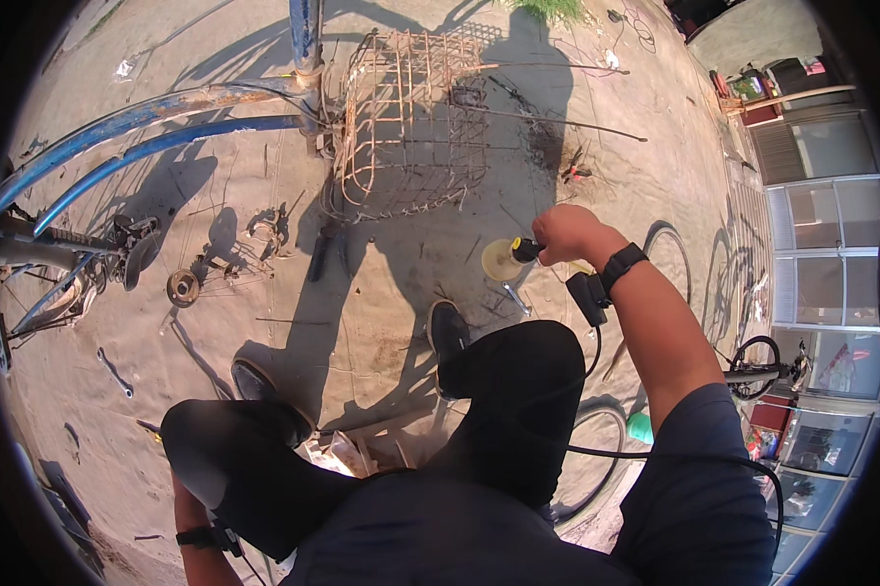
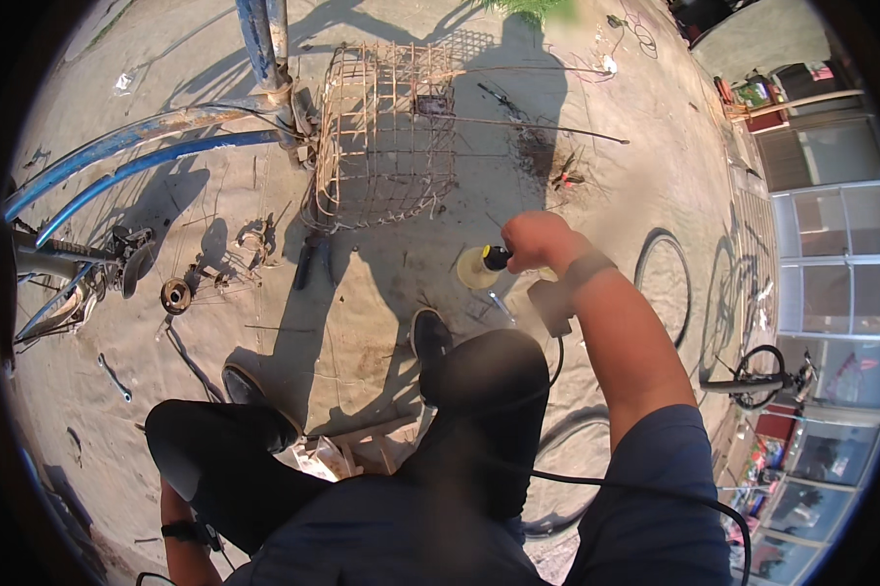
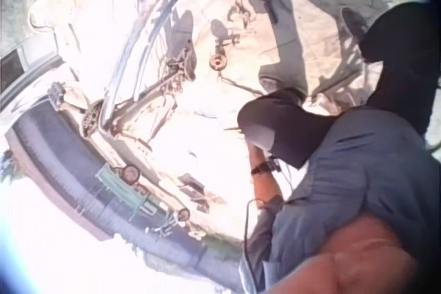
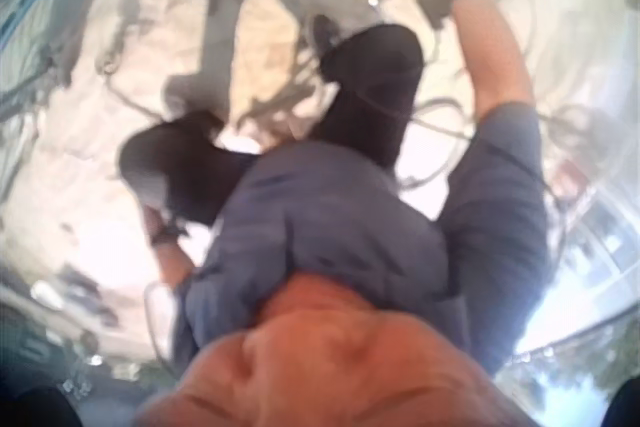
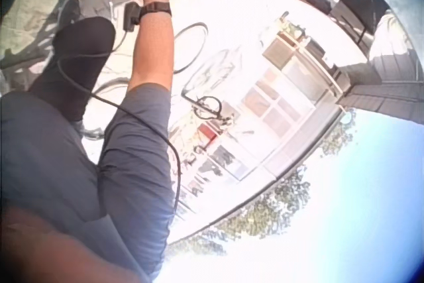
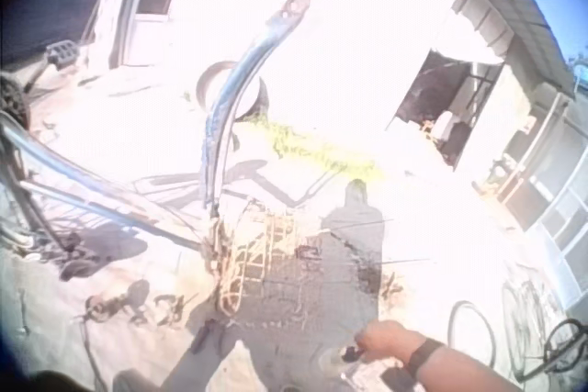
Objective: The person walks from an indoor area to an outdoor yard and uses a screwdriver to tighten screws on a bicycle basket attached to the handlebars. The person also picks up and sets down a bicycle handlebar assembly and a metal rod during the process.
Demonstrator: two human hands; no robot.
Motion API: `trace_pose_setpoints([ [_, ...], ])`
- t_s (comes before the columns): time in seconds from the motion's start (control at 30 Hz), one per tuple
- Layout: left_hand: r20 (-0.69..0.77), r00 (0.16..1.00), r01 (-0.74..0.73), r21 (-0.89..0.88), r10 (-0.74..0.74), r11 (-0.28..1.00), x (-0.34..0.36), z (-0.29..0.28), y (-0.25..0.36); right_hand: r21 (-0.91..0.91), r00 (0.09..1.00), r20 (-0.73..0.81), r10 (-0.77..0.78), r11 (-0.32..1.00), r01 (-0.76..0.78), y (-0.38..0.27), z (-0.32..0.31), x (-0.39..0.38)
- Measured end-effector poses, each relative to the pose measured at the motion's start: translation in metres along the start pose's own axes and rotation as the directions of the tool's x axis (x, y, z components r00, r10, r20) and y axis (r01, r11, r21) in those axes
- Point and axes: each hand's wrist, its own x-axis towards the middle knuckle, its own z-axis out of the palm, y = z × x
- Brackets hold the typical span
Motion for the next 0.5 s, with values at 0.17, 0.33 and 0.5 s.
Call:
trace_pose_setpoints([
  [0.17, -0.131, 0.989, 0.039, -0.257, -0.074, 0.966, 0.021, 0.002, 0.123, 0.248, 0.964, -0.123, 0.237, 0.948, -0.202, 0.096, 0.065, -0.071],
  [0.33, -0.161, 0.981, -0.141, -0.232, 0.105, 0.962, 0.017, 0.003, 0.173, 0.446, 0.877, -0.134, 0.460, 0.819, -0.361, 0.127, 0.173, -0.126],
  [0.5, -0.192, 0.981, -0.064, -0.358, -0.007, 0.931, -0.009, 0.047, 0.212, 0.554, 0.788, -0.020, 0.616, 0.663, -0.504, 0.128, 0.298, -0.151],
])
